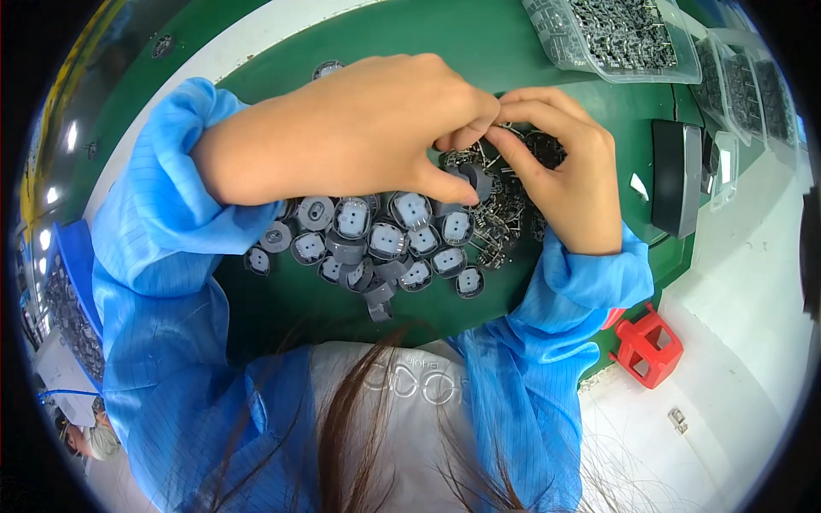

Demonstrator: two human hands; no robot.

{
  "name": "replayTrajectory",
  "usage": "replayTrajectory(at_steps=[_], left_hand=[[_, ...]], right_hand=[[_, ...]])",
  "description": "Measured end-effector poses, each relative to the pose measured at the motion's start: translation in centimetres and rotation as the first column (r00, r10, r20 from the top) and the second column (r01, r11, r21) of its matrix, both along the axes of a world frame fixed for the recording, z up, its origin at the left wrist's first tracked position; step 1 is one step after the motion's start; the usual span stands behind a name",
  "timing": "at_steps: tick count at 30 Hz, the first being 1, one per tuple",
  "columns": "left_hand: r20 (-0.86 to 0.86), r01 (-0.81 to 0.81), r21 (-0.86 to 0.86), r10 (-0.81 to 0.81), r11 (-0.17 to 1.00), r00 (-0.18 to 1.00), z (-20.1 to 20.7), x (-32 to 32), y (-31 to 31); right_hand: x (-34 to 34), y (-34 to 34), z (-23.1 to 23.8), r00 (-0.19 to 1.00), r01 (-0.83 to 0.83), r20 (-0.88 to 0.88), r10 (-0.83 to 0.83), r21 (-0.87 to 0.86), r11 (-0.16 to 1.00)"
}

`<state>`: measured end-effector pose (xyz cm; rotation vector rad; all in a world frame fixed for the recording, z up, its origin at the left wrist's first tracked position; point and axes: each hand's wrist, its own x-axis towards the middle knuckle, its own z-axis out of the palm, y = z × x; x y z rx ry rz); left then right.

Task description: The person assembles small electronic components by hand. They pick up grey plastic housings and insert metal pin connectors into them, repeating the process for multiple units on a green workbench.

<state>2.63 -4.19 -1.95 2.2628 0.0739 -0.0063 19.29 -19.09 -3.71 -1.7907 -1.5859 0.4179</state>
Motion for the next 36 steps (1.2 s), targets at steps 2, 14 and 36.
replayTrajectory(at_steps=[2, 14, 36], left_hand=[[-0.016, 0.004, 0.009, -0.004, 1.000, 1.000, 0.1, -0.1, -0.1], [-0.014, 0.067, 0.034, -0.067, 0.997, 0.998, 0.5, -1.8, -0.2], [-0.344, 0.048, -0.038, -0.058, 0.998, 0.937, 2.3, 1.3, 3.9]], right_hand=[[-0.3, 0.3, -0.2, 0.998, 0.038, 0.040, -0.042, 0.105, 0.994], [-1.5, 0.3, 0.2, 0.719, 0.343, -0.662, -0.212, 0.072, 0.937], [-1.4, -0.2, 0.8, 0.789, 0.199, -0.607, -0.097, 0.103, 0.975]])
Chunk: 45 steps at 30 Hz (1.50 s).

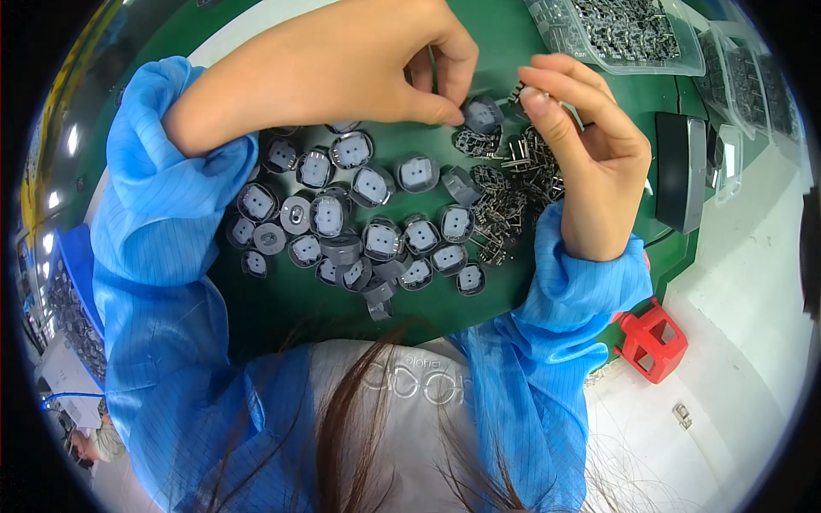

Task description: The person assembles small electronic components by hand. They pick up grey plastic housings and insert metal pin connectors into them, repeating the process for multiple units on a green workbench.

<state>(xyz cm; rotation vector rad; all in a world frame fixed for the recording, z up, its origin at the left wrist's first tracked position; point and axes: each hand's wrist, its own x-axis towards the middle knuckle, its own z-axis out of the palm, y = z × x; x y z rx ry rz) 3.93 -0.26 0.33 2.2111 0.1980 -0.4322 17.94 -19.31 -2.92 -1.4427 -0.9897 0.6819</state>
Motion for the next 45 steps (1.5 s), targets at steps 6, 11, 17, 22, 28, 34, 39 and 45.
replayTrajectory(at_steps=[6, 11, 17, 22, 28, 34, 39, 45], left_hand=[[0.460, -0.082, -0.033, 0.088, 0.996, 0.884, -1.3, 0.2, -1.2], [0.581, 0.180, 0.151, -0.234, 0.972, 0.779, -4.8, 1.1, 0.3], [0.566, 0.009, 0.234, -0.144, 0.972, 0.811, -3.5, 0.5, 0.3], [0.451, 0.134, 0.080, -0.156, 0.988, 0.879, -4.0, 0.9, 2.4], [0.473, -0.033, -0.293, 0.175, 0.955, 0.863, -3.8, 0.9, 0.2], [0.367, -0.181, -0.341, 0.308, 0.923, 0.878, -1.7, -0.1, -1.6], [0.322, -0.186, -0.394, 0.325, 0.900, 0.889, -1.2, -0.3, -1.9], [0.173, -0.236, -0.500, 0.363, 0.833, 0.915, -2.0, 0.1, -1.0]], right_hand=[[-0.3, 0.1, 0.1, 0.990, 0.120, -0.072, -0.118, 0.024, 0.992], [-0.4, 0.2, 0.4, 0.964, 0.261, -0.052, -0.261, 0.001, 0.965], [-0.2, 0.5, -0.3, 0.959, 0.257, 0.117, -0.256, 0.009, 0.966], [-0.7, 0.6, -0.4, 0.937, 0.249, 0.267, -0.226, -0.055, 0.967], [-1.4, 1.4, -1.3, 0.889, 0.200, 0.393, -0.236, 0.129, 0.971], [-1.4, 1.2, -0.9, 0.830, 0.185, 0.499, -0.248, 0.173, 0.967], [-1.4, 1.2, -0.4, 0.823, 0.170, 0.520, -0.230, 0.162, 0.972], [-2.0, 1.3, -0.3, 0.607, 0.191, 0.741, -0.287, 0.215, 0.958]])
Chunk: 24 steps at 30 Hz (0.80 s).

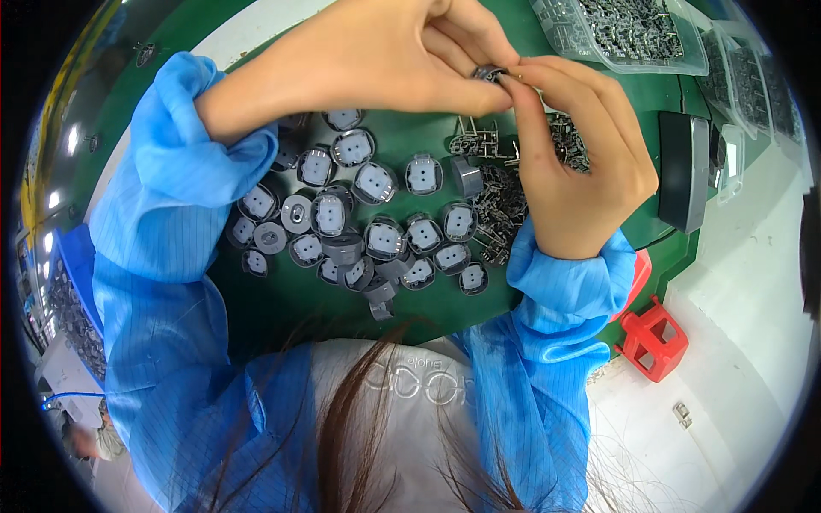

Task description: The person assembles small electronic components by hand. They pick up grey plastic housings and insert metal pin connectors into them, repeating the process for multiple units on a green workbench.

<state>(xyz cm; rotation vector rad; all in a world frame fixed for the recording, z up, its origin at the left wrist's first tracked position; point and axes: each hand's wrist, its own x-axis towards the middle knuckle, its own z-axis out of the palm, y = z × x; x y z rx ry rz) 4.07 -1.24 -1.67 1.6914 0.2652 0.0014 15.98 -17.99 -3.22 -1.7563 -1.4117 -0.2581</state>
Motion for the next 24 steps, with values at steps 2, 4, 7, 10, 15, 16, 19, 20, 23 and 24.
replayTrajectory(at_steps=[2, 4, 7, 10, 15, 16, 19, 20, 23, 24], left_hand=[[-0.046, -0.027, -0.149, 0.020, 0.988, 0.999, -0.3, -0.1, 0.3], [-0.026, -0.046, -0.232, 0.041, 0.972, 0.999, 0.2, -0.2, 0.4], [0.087, -0.056, -0.108, 0.065, 0.993, 0.994, 0.8, -0.7, -0.2], [0.113, -0.063, -0.083, 0.072, 0.995, 0.991, 0.6, -0.8, -0.9], [0.114, 0.028, -0.008, -0.027, 1.000, 0.993, 1.0, -0.3, 0.5], [0.127, -0.023, 0.052, 0.016, 0.998, 0.992, 1.1, -0.5, 1.7], [0.143, -0.193, 0.291, 0.157, 0.937, 0.977, 1.1, -0.5, 6.1], [0.131, -0.279, 0.401, 0.247, 0.873, 0.960, 0.4, -1.2, 8.3], [0.043, -0.297, 0.608, 0.343, 0.736, 0.938, -2.3, -2.8, 14.5], [0.044, -0.288, 0.656, 0.345, 0.698, 0.938, -3.1, -2.7, 15.4]], right_hand=[[-0.1, 0.2, -0.1, 0.999, -0.032, -0.016, 0.032, 0.016, 0.999], [-0.4, 0.6, -0.3, 0.972, -0.065, -0.220, 0.077, 0.059, 0.996], [-0.8, 0.8, -0.3, 0.787, -0.152, -0.599, 0.149, 0.045, 0.987], [-0.4, -0.2, 0.1, 0.748, -0.287, -0.647, 0.144, -0.120, 0.950], [-0.7, 0.0, -0.2, 0.799, -0.167, -0.596, 0.073, -0.103, 0.981], [-0.8, 0.2, -0.4, 0.804, -0.142, -0.591, 0.064, -0.086, 0.986], [0.1, -0.5, 2.2, 0.963, -0.053, -0.261, -0.065, -0.421, 0.905], [-0.2, -0.4, 1.5, 0.978, -0.027, -0.198, -0.063, -0.422, 0.906], [-0.9, -0.7, 0.4, 0.999, -0.031, -0.039, 0.018, -0.383, 0.923], [-1.1, -0.6, 0.3, 0.998, -0.057, -0.059, 0.038, -0.368, 0.928]])
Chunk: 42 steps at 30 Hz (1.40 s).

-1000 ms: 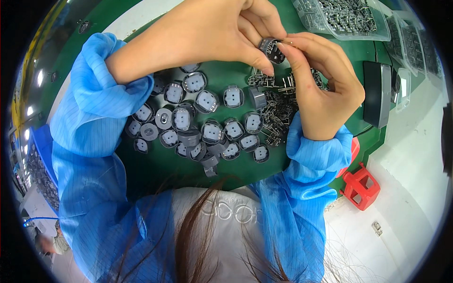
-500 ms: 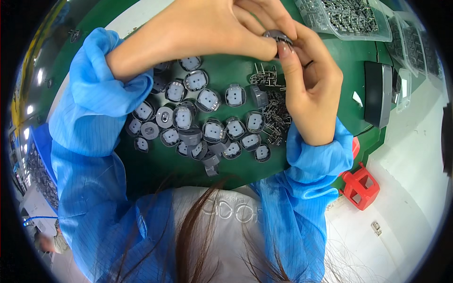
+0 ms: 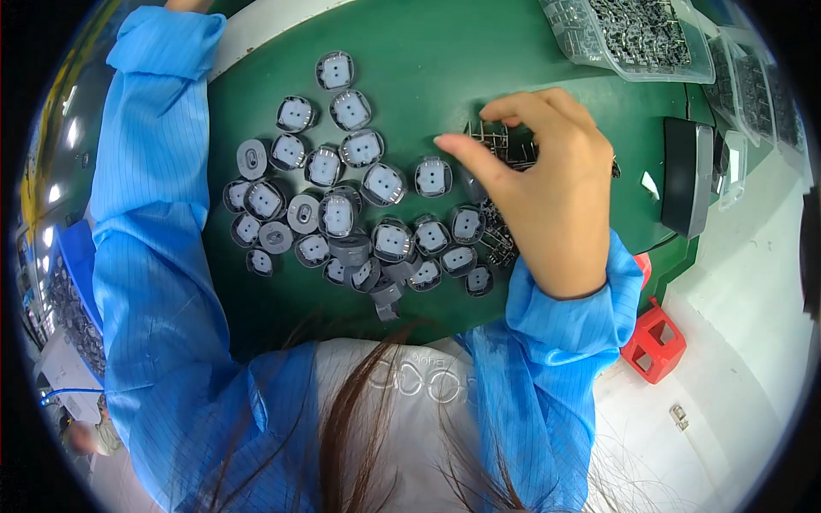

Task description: The person assembles small electronic components by hand. They pick up grey plastic housings and insert metal pin connectors into them, repeating the process for multiple units on a green workbench.

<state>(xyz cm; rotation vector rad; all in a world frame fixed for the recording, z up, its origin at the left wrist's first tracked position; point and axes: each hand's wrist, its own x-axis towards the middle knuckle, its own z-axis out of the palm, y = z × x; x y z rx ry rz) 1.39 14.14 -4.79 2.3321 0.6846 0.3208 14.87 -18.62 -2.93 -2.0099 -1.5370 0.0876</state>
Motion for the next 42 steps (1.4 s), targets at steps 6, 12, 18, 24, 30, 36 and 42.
replayTrajectory(at_steps=[6, 12, 18, 24, 30, 36, 42], left_hand=[[0.092, -0.016, 0.604, -0.050, 0.797, 0.995, 2.0, -1.1, -4.1], [-0.291, 0.682, -0.188, -0.704, 0.707, 0.648, 6.2, -0.4, -7.6], [-0.232, 0.625, -0.155, -0.643, 0.765, 0.730, 5.2, -0.9, -8.7], [-0.146, 0.605, -0.082, -0.610, 0.792, 0.779, 4.3, 0.0, -10.0], [0.119, 0.500, -0.192, -0.486, 0.845, 0.866, 4.2, 0.1, -12.4], [0.367, 0.438, -0.492, -0.278, 0.752, 0.888, 3.5, -0.7, -14.6], [0.297, 0.357, -0.617, -0.213, 0.701, 0.931, 4.4, -0.8, -15.0]], right_hand=[[0.0, 0.7, 1.2, 0.998, -0.058, -0.036, 0.053, -0.149, 0.987], [1.4, 1.4, 0.2, 0.957, -0.056, -0.284, 0.053, -0.005, 0.998], [1.9, 1.5, 1.0, 0.953, -0.076, -0.297, 0.066, -0.024, 0.997], [3.0, 0.9, 0.3, 0.932, 0.049, -0.359, -0.050, -0.011, 0.999], [2.7, 1.3, 1.0, 0.811, -0.077, -0.558, 0.176, 0.197, 0.977], [0.8, 1.2, 2.0, 0.788, 0.052, -0.611, 0.070, 0.180, 0.982], [0.7, 1.7, 1.2, 0.889, -0.026, -0.431, 0.157, 0.294, 0.956]])
